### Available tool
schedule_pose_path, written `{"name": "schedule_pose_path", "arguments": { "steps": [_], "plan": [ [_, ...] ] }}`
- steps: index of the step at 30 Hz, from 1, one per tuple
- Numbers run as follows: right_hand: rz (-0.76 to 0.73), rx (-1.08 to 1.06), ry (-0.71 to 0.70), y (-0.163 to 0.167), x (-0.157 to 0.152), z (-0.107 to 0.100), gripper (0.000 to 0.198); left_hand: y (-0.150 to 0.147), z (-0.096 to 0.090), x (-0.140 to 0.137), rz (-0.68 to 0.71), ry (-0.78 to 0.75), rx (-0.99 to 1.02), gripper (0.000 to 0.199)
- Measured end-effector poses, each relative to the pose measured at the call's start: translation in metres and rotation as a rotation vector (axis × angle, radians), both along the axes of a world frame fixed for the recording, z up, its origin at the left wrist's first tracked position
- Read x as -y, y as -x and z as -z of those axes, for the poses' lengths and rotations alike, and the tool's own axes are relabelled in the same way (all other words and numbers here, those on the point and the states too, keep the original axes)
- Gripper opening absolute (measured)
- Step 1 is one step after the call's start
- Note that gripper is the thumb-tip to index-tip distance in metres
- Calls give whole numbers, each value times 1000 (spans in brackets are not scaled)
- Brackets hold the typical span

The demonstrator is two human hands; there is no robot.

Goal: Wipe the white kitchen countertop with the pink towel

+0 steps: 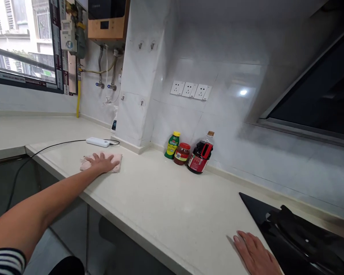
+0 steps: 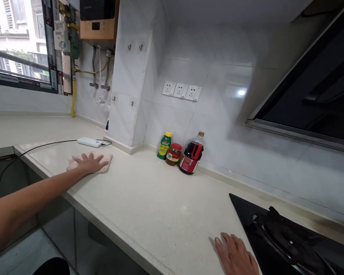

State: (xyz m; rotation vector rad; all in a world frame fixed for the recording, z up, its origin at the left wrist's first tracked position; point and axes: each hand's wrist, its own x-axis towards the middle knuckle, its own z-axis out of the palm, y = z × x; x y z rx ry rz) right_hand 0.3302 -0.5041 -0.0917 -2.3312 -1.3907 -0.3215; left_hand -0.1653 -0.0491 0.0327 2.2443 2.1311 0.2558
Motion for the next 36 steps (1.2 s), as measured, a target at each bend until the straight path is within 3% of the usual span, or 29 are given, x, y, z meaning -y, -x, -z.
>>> {"name": "schedule_pose_path", "arguments": {
  "steps": [5,9,11,13,17,20,24,30,36],
  "plan": [
    [51,-118,68,6,0,-5,73,-103,6,23,246,12,0,77],
    [83,-268,116,9,-2,-15,87,-206,11,63,511,23,8,78],
    [100,-348,86,12,-3,-18,90,-256,13,97,647,39,22,81],
    [100,-408,-33,15,-4,-19,88,-301,15,141,786,70,34,84],
    [60,-434,-296,15,-6,-26,85,-358,25,251,1108,116,56,84],
    [137,-364,-479,7,-3,-39,92,-363,32,320,1350,147,76,86],
    [249,-303,-670,-2,10,-51,96,-335,37,361,1558,182,88,87],
    [277,-530,-627,-4,26,-43,86,-278,43,367,1665,147,43,82],
    [258,-450,-328,2,28,-43,65,-208,46,346,1729,-225,40,63]
  ]
}}
